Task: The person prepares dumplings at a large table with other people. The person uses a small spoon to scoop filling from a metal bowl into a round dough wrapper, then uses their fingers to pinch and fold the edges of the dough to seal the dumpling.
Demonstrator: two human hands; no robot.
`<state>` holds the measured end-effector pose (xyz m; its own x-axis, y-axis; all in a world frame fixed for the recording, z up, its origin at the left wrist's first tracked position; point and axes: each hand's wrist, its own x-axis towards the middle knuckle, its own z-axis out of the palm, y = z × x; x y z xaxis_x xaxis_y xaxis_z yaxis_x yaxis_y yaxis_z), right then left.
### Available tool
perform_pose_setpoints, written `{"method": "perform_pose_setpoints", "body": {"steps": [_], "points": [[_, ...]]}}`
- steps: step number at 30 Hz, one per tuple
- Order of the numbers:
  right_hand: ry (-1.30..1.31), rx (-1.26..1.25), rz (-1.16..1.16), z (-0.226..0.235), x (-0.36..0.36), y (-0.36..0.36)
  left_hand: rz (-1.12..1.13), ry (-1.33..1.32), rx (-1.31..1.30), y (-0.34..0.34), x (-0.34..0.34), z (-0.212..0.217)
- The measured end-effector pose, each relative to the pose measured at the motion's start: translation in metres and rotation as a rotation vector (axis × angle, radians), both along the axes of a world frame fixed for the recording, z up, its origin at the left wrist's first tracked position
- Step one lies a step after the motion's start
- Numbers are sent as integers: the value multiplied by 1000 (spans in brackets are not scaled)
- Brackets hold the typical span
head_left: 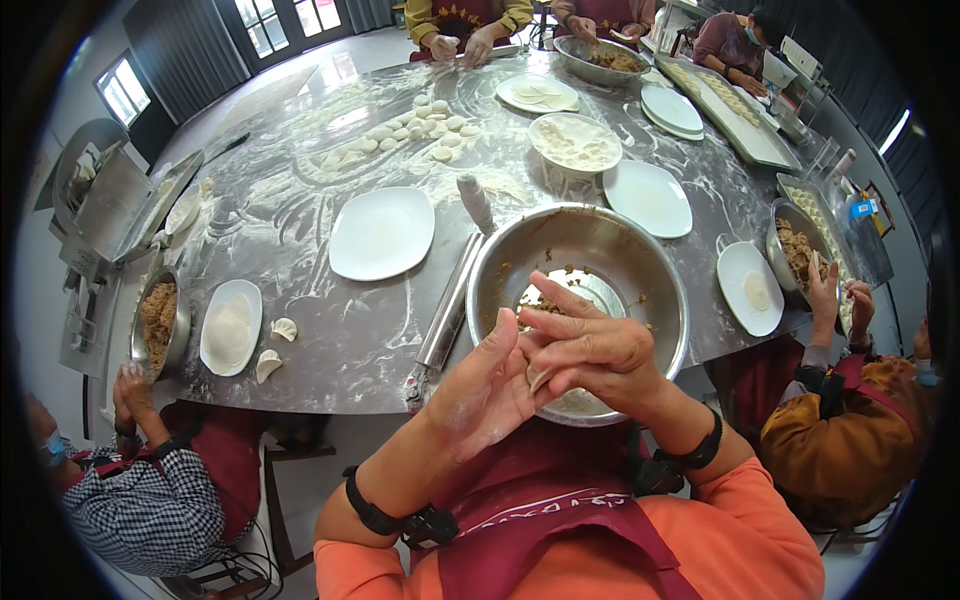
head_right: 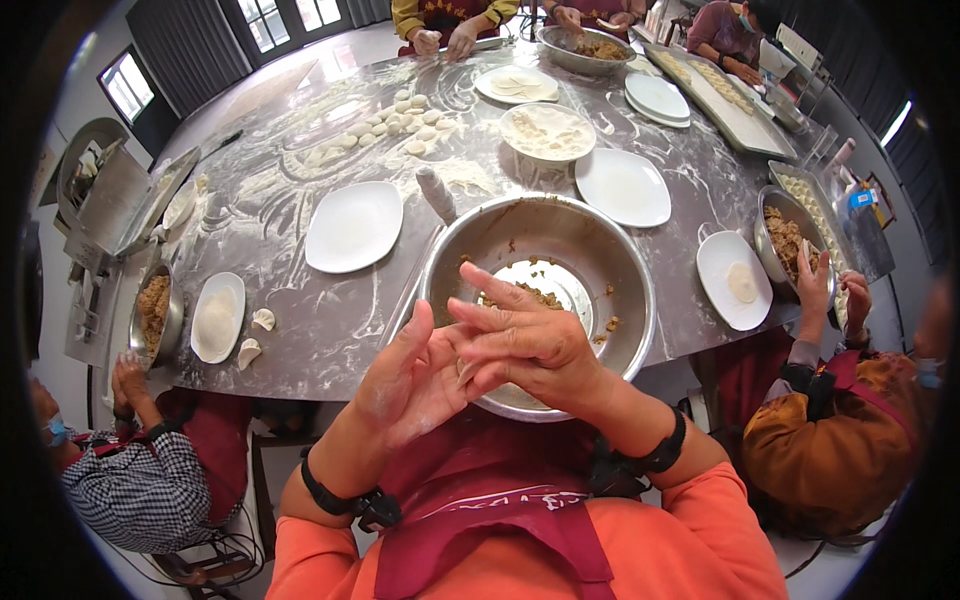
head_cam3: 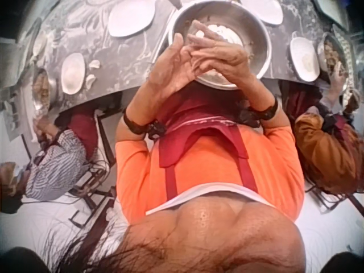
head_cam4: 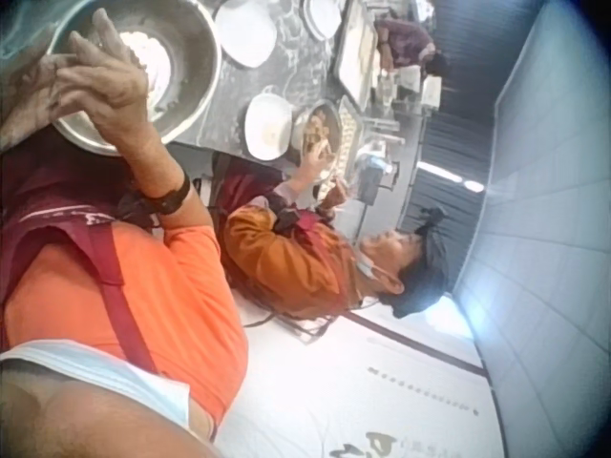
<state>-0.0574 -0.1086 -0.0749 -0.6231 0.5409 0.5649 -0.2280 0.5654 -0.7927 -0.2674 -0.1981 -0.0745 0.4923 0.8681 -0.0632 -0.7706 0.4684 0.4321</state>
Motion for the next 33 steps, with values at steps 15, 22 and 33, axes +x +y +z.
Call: {"method": "perform_pose_setpoints", "body": {"steps": [15, 22, 33], "points": [[-238, 138, 179, -3, 2, 27, -1, 162, -47, 15, -5, -3], [-312, 290, 206, 6, 0, 20, 19, 243, 19, 15, 6, 16], [-127, -20, 238, 2, 8, 21, -75, 251, 65, 7, -5, 8]]}}
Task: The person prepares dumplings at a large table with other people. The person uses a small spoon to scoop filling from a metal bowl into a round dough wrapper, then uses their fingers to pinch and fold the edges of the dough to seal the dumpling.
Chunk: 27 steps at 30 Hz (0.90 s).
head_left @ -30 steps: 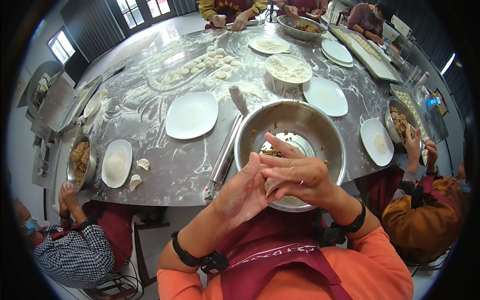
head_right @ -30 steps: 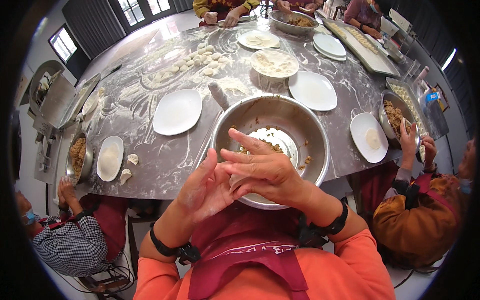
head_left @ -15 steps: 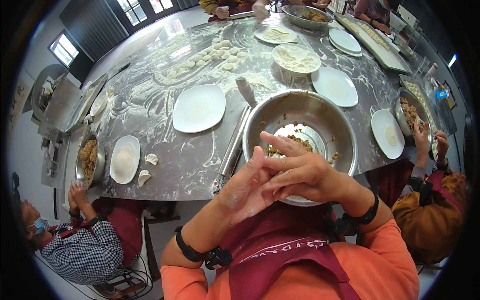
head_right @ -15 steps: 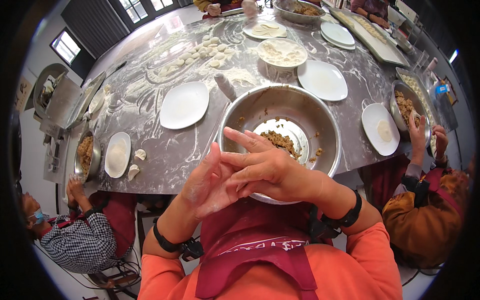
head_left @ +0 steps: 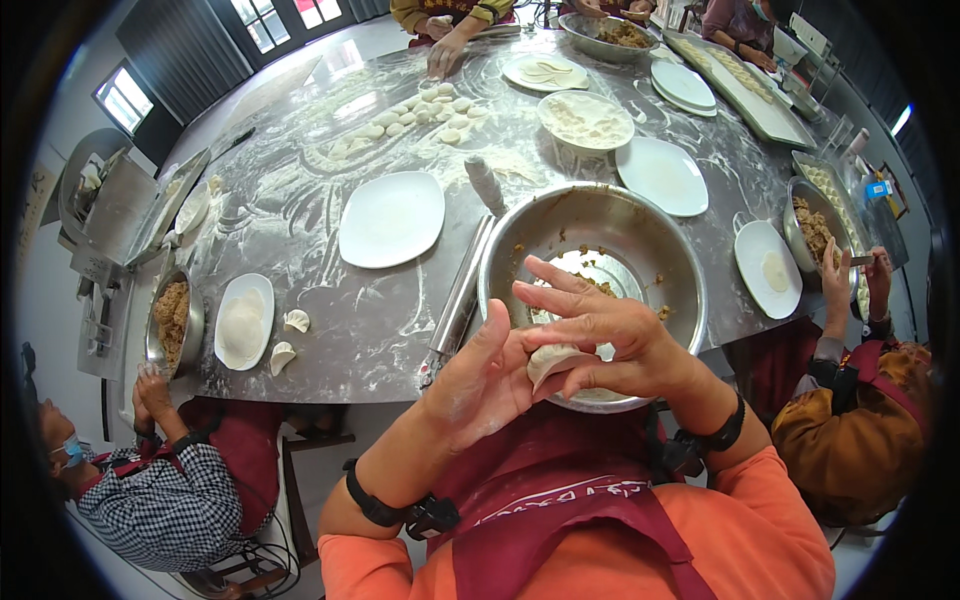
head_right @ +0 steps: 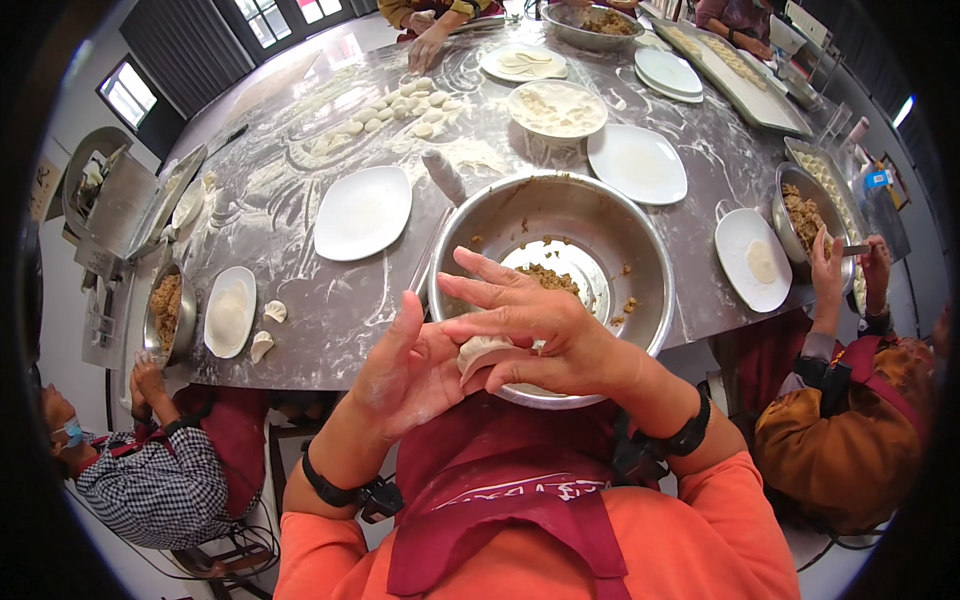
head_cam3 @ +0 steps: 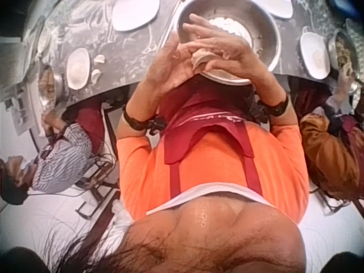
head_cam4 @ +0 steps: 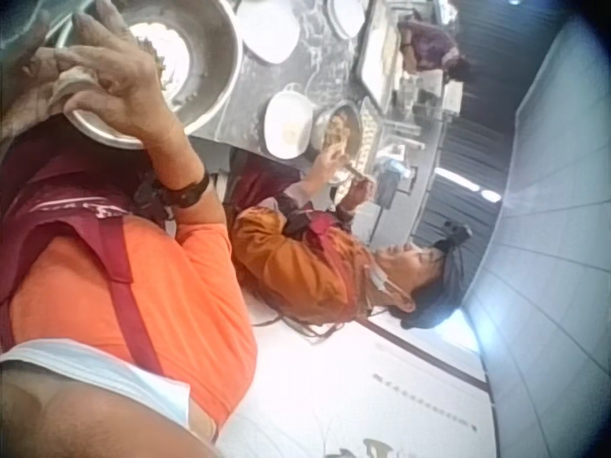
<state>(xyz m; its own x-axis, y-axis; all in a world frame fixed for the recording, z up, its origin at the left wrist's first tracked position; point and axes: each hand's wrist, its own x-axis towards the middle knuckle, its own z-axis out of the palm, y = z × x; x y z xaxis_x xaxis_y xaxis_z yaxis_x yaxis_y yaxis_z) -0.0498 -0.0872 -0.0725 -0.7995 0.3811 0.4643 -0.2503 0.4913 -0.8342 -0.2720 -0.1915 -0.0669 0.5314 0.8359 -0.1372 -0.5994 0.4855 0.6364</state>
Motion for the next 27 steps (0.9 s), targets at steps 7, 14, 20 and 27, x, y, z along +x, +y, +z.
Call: {"method": "perform_pose_setpoints", "body": {"steps": [7, 14, 20, 27], "points": [[75, 228, -75, -16, -5, -4, 68, 30, -18, -11, 8, 3], [82, 11, -291, 4, -22, -39, 141, -48, 15, -26, -6, 5], [20, 256, -315, 23, -55, -65, 227, 28, 89, -62, -37, 24], [58, 98, -497, 75, -85, -118, 689, 677, 82, -157, -175, 26]]}}
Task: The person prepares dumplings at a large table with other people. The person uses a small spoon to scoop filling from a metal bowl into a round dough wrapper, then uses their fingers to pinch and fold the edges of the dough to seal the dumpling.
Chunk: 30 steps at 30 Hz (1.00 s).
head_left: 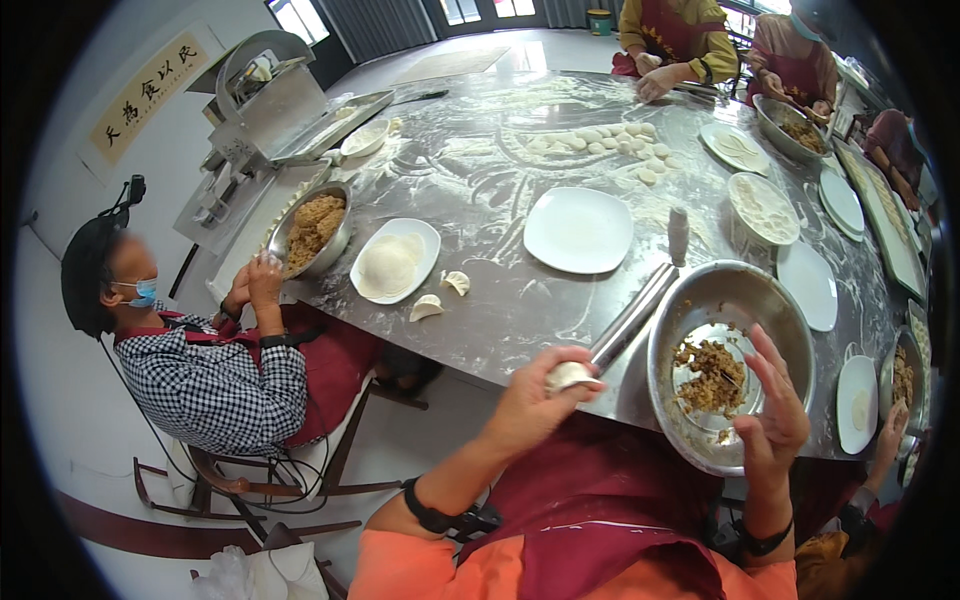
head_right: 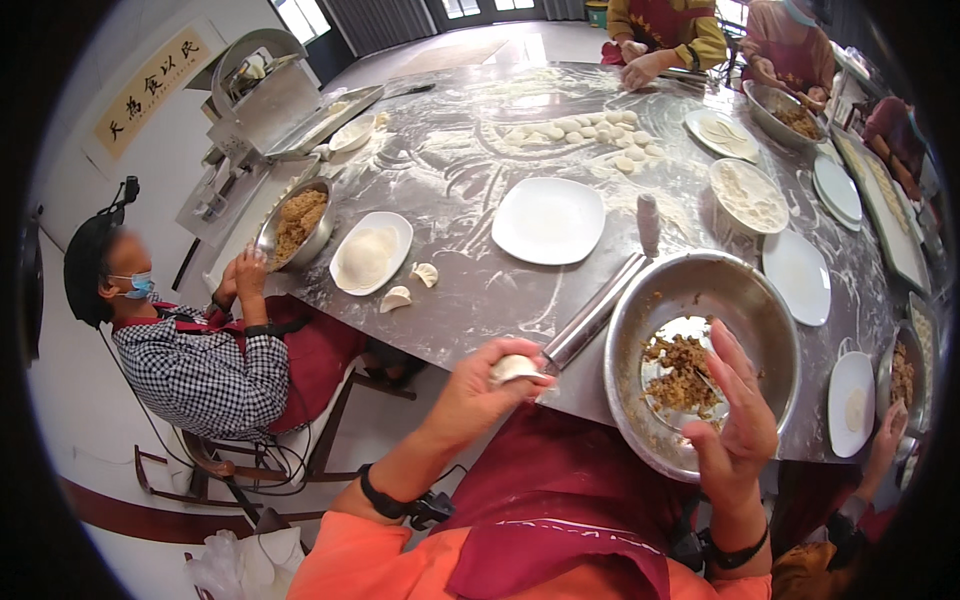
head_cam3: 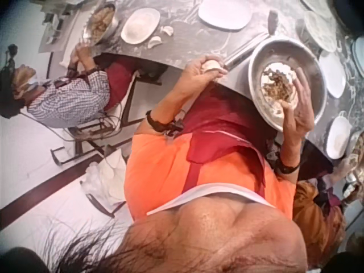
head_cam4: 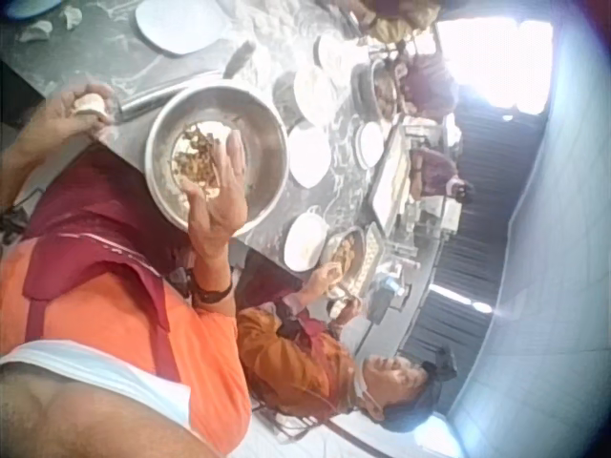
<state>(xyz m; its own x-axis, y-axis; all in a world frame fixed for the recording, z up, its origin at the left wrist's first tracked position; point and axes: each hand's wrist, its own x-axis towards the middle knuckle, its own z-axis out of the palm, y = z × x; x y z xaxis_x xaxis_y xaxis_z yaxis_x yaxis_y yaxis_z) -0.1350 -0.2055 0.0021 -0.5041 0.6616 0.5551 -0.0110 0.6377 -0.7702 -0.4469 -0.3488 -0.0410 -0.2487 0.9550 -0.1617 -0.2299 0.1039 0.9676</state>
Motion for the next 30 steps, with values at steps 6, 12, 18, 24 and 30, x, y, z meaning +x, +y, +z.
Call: {"method": "perform_pose_setpoints", "body": {"steps": [6, 12, 18, 24, 30], "points": [[-77, 61, -29, -19, -15, 16, 224, 663, -156, -23, -161, -83], [-101, 62, -30, -37, -58, 32, 126, 1166, 30, 65, -287, -70], [-124, 46, -31, -46, -97, 43, -76, 890, -178, 141, -384, -106], [-146, 48, -52, -47, -113, 63, -97, 888, -195, 174, -432, -133], [-177, 105, -88, -40, -109, 72, -116, 1170, -117, 180, -430, -127]]}}
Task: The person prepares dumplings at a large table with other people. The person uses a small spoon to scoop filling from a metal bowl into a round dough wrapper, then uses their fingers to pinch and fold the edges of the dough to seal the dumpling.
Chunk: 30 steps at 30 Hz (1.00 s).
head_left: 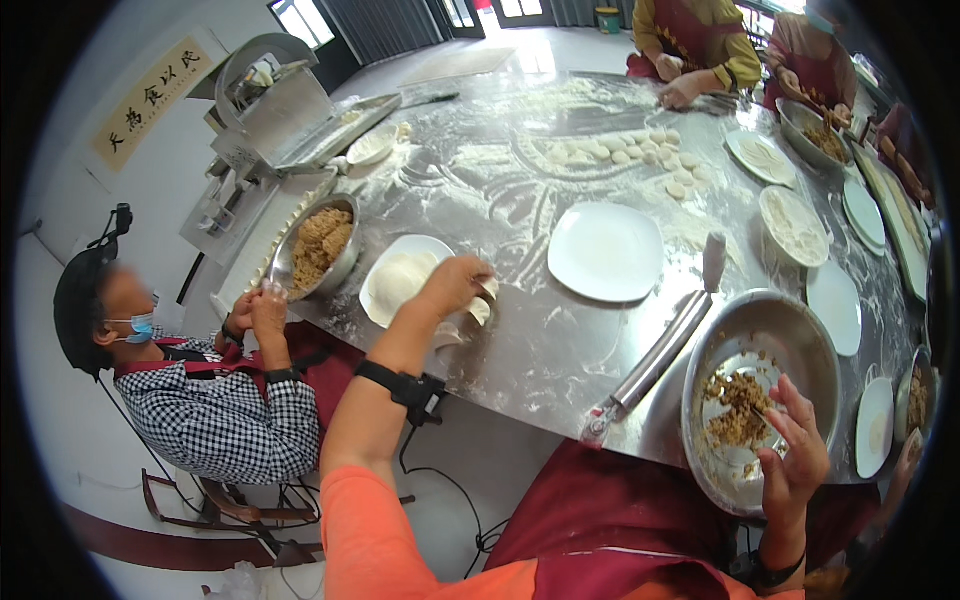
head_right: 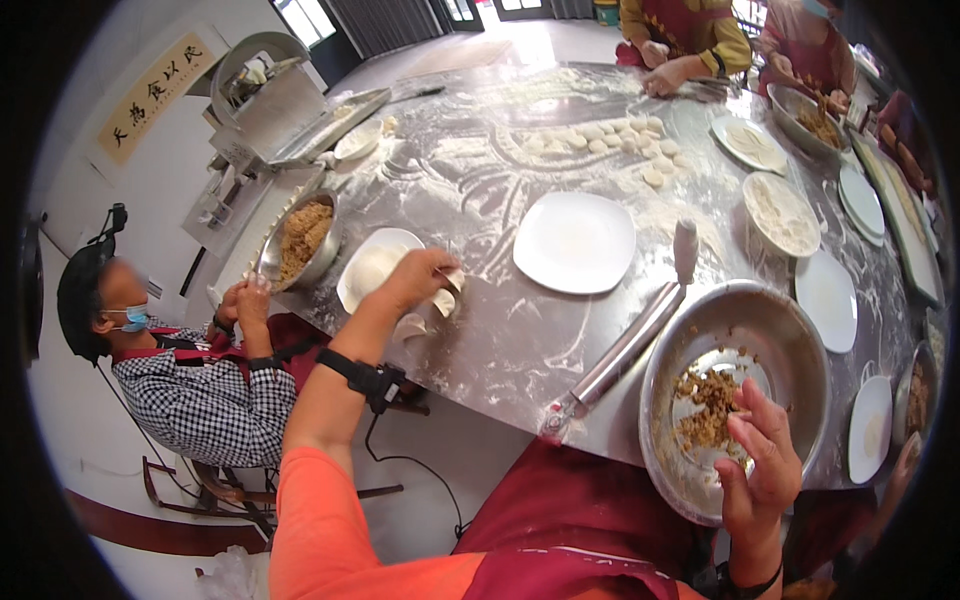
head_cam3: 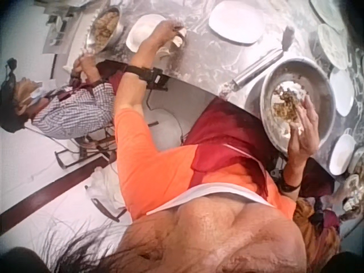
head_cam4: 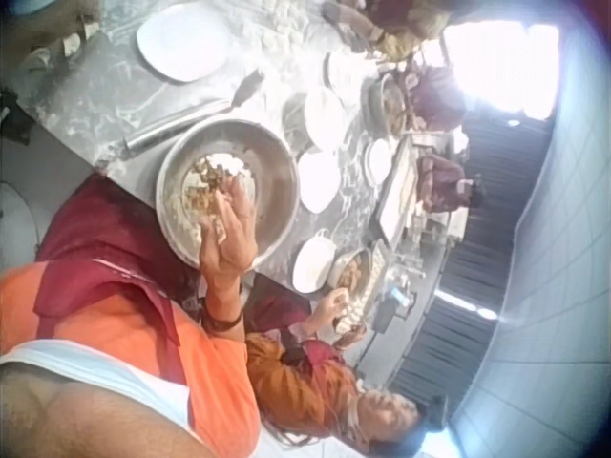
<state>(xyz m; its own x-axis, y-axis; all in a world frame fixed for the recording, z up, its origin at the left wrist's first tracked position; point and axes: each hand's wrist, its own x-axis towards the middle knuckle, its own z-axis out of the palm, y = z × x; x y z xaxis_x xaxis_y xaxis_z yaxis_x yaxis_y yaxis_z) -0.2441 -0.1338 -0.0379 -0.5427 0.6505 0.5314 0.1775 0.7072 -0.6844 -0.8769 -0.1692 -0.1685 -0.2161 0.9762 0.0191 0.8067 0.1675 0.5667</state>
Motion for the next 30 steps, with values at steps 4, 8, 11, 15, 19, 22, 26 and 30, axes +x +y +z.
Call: {"method": "perform_pose_setpoints", "body": {"steps": [4, 8, 11, 15, 19, 22, 26, 30], "points": [[26, 0, 22, 37, 29, -1, -109, 178, 93, 1, 18, 15], [37, 41, 39, 73, 47, -5, -139, 277, 45, -14, 33, 49], [32, 114, -8, 89, 72, -9, -167, 386, 76, -20, 58, 82], [168, 133, -227, 81, 133, -20, -141, 508, 465, -27, 152, 127], [215, 378, -503, 44, 215, -26, 6, 35, 512, -74, 279, 134], [190, 263, -648, 15, 268, -39, 66, -40, 526, -88, 335, 100], [310, 92, -692, -61, 319, -32, 214, -21, 517, -96, 364, 60], [210, 85, -761, -93, 348, -9, 226, 21, 499, -68, 370, 50]]}}
